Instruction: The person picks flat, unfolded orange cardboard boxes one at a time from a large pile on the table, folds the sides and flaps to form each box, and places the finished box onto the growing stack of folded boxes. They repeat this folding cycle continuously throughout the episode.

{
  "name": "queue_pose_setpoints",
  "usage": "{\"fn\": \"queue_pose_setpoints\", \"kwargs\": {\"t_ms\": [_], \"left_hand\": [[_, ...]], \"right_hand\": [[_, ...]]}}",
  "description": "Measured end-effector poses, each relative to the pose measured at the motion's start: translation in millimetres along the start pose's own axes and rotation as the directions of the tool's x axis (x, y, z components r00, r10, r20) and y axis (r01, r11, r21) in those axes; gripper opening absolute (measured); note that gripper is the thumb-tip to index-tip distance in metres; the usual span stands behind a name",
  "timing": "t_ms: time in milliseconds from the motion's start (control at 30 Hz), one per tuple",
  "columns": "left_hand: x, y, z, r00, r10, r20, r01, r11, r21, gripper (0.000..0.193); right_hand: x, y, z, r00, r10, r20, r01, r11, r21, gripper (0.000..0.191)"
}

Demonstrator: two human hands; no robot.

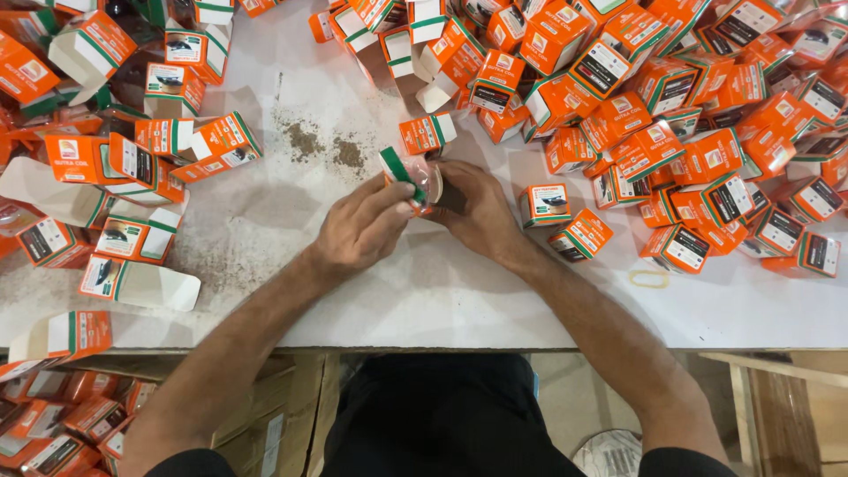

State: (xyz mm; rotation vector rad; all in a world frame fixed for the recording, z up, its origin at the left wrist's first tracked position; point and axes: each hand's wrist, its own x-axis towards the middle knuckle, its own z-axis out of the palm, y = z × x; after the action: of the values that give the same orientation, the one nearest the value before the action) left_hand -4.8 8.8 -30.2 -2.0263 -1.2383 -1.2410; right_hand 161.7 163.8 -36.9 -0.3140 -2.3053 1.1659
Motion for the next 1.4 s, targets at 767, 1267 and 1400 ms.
{"fn": "queue_pose_setpoints", "kwargs": {"t_ms": [767,1267,1400], "left_hand": [[16,-7,32,0.769,-0.592,0.24,0.61,0.792,-0.002,0.02],[-3,-30,36,0.324,-0.748,0.578,0.818,-0.085,-0.569,0.028],[-3,-40,19,0.228,-0.669,0.708,0.683,-0.409,-0.606,0.025]], "right_hand": [[-4,4,5,0.994,-0.109,-0.02,0.101,0.965,-0.241,0.061],[-13,7,13,0.953,-0.304,-0.008,0.273,0.866,-0.419,0.056],[-10,6,14,0.962,-0.272,-0.011,0.244,0.878,-0.411,0.05]]}}
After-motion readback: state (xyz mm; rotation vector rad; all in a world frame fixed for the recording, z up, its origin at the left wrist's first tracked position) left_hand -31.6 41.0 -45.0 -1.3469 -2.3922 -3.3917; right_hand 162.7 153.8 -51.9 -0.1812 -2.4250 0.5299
